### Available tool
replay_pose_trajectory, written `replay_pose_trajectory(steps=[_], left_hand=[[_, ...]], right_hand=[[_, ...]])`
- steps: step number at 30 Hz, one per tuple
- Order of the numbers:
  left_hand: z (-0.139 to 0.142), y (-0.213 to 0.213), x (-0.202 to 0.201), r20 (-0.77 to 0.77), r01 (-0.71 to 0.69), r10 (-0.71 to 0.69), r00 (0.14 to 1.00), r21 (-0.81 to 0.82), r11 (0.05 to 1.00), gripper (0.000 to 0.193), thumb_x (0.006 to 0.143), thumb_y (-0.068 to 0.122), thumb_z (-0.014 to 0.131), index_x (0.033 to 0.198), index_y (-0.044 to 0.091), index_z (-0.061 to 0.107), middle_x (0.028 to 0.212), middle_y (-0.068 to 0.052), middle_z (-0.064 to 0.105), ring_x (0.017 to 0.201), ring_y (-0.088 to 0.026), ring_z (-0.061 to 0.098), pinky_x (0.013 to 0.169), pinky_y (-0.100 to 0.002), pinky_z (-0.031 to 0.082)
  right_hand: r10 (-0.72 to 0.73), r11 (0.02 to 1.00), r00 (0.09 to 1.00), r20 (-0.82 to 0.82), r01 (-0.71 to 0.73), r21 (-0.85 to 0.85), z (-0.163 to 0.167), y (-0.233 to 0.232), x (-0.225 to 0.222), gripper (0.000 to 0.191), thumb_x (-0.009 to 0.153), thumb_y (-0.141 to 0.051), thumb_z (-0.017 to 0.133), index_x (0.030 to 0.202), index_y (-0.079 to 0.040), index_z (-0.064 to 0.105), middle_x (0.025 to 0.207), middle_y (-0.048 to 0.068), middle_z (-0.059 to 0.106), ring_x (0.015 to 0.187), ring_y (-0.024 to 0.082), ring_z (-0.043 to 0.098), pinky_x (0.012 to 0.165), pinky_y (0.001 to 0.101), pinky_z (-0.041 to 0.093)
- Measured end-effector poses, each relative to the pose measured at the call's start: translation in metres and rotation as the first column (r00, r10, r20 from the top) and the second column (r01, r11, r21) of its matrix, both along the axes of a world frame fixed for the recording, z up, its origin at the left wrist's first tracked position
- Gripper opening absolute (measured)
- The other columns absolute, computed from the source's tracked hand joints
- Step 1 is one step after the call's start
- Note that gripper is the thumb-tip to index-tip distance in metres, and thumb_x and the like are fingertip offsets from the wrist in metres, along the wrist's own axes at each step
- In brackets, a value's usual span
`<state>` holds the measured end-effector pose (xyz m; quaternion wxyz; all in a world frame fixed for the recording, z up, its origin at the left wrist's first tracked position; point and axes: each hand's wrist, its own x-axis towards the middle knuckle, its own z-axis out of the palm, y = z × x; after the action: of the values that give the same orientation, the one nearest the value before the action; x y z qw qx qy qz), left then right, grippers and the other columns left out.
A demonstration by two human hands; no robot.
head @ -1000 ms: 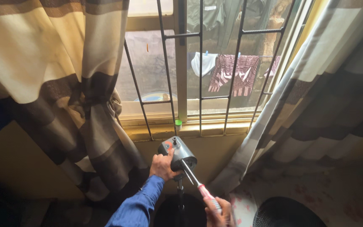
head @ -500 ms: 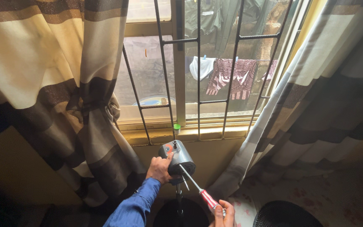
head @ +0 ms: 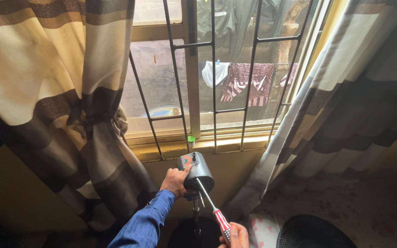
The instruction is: The person sits beside a window and uses a red-handled screwdriver to turn screws on a small gray electric appliance, holding the appliance steady with the other hand and repositioning it to reach different screws around its body.
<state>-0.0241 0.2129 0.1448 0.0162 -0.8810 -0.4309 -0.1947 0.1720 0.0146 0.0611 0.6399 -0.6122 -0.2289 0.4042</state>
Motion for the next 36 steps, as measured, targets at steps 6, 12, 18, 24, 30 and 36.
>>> replay_pose_trajectory(steps=[6, 12, 18, 24, 30, 36], left_hand=[[-0.003, -0.002, 0.001, 0.023, 0.023, -0.023, 0.999, 0.011, 1.000, 0.108, 0.061, 0.064, 0.087, 0.145, 0.007, 0.051, 0.086, -0.005, 0.070, 0.086, -0.028, 0.061, 0.084, -0.042, 0.041], [-0.007, -0.001, -0.001, 0.066, 0.057, -0.059, 0.996, 0.029, 0.998, 0.107, 0.061, 0.063, 0.088, 0.142, 0.003, 0.051, 0.088, -0.007, 0.071, 0.085, -0.029, 0.061, 0.083, -0.042, 0.041], [-0.008, -0.007, -0.003, 0.065, 0.056, -0.060, 0.996, 0.050, 0.997, 0.105, 0.063, 0.061, 0.087, 0.143, 0.003, 0.052, 0.088, -0.007, 0.072, 0.081, -0.028, 0.061, 0.080, -0.043, 0.043], [0.000, -0.014, 0.001, 0.013, -0.098, 0.099, 0.995, -0.057, 0.994, 0.104, 0.065, 0.070, 0.086, 0.142, 0.009, 0.053, 0.081, -0.014, 0.065, 0.079, -0.029, 0.061, 0.079, -0.042, 0.043], [0.000, -0.015, 0.002, 0.035, -0.052, 0.053, 0.998, -0.021, 0.998, 0.106, 0.058, 0.066, 0.088, 0.141, 0.010, 0.055, 0.083, -0.010, 0.065, 0.080, -0.028, 0.061, 0.078, -0.041, 0.044], [0.000, -0.018, 0.006, 0.030, -0.135, 0.136, 0.990, -0.035, 0.990, 0.106, 0.058, 0.062, 0.089, 0.144, 0.013, 0.053, 0.083, -0.010, 0.065, 0.080, -0.028, 0.061, 0.080, -0.040, 0.044]], right_hand=[[-0.442, 0.771, 0.506, 0.741, -0.207, 0.602, -0.006, -0.006, -0.001, 0.034, 0.093, -0.013, 0.065, 0.127, -0.013, 0.066, 0.107, 0.017, 0.055, 0.076, 0.020, 0.064, 0.063, 0.0276, 0.057], [-0.155, 0.988, 0.923, 0.353, 0.136, 0.078, -0.011, -0.008, -0.010, 0.039, 0.084, -0.017, 0.075, 0.122, -0.012, 0.069, 0.098, 0.012, 0.069, 0.051, 0.025, 0.063, 0.053, 0.0340, 0.055], [-0.419, 0.796, 0.438, 0.795, -0.244, 0.554, -0.012, -0.010, -0.009, 0.032, 0.087, -0.028, 0.073, 0.115, -0.014, 0.075, 0.101, 0.016, 0.061, 0.070, 0.015, 0.064, 0.065, 0.0294, 0.056], [-0.496, 0.825, 0.548, 0.673, 0.056, 0.562, -0.003, -0.006, -0.017, 0.039, 0.086, -0.026, 0.075, 0.121, -0.010, 0.067, 0.107, 0.011, 0.067, 0.090, 0.024, 0.069, 0.082, 0.0347, 0.058], [-0.524, 0.784, 0.206, 0.826, -0.263, 0.562, 0.000, -0.005, -0.015, 0.022, 0.096, -0.026, 0.074, 0.118, -0.027, 0.071, 0.104, 0.008, 0.063, 0.092, 0.019, 0.069, 0.086, 0.0297, 0.058], [-0.306, 0.885, 0.691, 0.655, -0.047, 0.463, -0.003, -0.015, -0.005, 0.047, 0.086, -0.015, 0.075, 0.128, -0.004, 0.058, 0.111, 0.015, 0.063, 0.097, 0.028, 0.070, 0.087, 0.0373, 0.054]])
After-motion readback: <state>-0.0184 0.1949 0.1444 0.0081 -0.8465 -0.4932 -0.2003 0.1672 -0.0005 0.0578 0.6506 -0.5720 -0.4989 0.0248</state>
